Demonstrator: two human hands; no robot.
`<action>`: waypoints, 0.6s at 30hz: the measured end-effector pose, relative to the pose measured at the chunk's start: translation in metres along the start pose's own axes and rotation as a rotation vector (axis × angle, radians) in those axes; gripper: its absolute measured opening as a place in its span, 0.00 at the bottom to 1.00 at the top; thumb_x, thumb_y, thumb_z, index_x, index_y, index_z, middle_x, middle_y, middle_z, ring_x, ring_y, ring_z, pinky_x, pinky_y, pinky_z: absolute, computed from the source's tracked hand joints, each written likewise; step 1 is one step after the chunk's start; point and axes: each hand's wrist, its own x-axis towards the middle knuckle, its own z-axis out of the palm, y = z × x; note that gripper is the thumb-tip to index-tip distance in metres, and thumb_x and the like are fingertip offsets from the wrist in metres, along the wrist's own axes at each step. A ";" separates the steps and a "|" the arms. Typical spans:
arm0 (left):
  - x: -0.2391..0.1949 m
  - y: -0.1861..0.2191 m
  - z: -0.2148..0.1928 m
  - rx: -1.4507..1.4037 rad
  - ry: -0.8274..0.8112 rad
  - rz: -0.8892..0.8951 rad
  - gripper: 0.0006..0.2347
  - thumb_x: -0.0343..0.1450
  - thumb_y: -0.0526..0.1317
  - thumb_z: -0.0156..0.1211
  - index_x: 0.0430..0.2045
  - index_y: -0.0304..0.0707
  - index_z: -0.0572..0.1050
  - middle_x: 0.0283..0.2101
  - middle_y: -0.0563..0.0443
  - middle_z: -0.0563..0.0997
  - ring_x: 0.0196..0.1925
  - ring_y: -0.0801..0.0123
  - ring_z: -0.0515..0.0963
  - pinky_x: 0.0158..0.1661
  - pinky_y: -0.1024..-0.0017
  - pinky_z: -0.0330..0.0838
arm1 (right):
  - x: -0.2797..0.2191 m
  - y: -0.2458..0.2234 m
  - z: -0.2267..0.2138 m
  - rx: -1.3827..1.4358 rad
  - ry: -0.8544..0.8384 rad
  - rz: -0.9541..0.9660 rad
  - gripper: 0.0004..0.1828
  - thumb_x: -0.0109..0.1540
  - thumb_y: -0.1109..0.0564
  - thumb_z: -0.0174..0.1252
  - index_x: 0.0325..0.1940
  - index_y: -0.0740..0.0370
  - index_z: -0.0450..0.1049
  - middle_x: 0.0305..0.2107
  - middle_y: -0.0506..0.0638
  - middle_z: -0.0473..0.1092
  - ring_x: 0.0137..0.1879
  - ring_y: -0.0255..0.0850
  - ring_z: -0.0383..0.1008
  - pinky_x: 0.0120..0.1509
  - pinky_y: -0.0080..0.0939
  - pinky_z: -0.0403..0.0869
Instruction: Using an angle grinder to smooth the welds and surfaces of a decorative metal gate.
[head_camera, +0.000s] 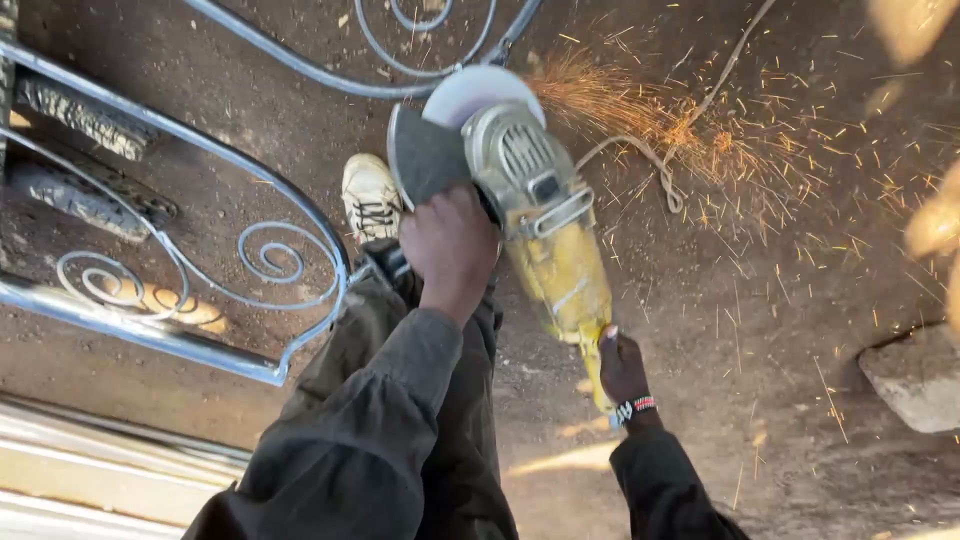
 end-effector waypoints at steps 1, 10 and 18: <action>0.002 0.002 -0.001 0.002 0.014 0.000 0.08 0.56 0.31 0.53 0.12 0.47 0.79 0.15 0.52 0.78 0.24 0.51 0.86 0.25 0.62 0.75 | 0.004 0.000 0.002 0.005 0.001 -0.013 0.36 0.76 0.39 0.29 0.22 0.58 0.66 0.19 0.55 0.69 0.35 0.45 0.70 0.44 0.50 0.67; 0.005 0.018 -0.001 0.090 0.099 0.195 0.06 0.59 0.33 0.58 0.15 0.47 0.80 0.15 0.51 0.79 0.23 0.53 0.85 0.23 0.62 0.70 | -0.013 0.032 0.053 0.044 0.089 0.296 0.38 0.74 0.35 0.28 0.25 0.60 0.69 0.29 0.63 0.74 0.42 0.56 0.75 0.51 0.54 0.67; 0.012 0.030 0.022 0.148 0.088 0.326 0.10 0.66 0.33 0.55 0.12 0.47 0.77 0.12 0.54 0.76 0.18 0.55 0.82 0.19 0.64 0.66 | -0.002 0.044 0.053 0.094 0.024 0.356 0.45 0.71 0.30 0.31 0.31 0.71 0.77 0.31 0.65 0.75 0.45 0.56 0.74 0.54 0.57 0.68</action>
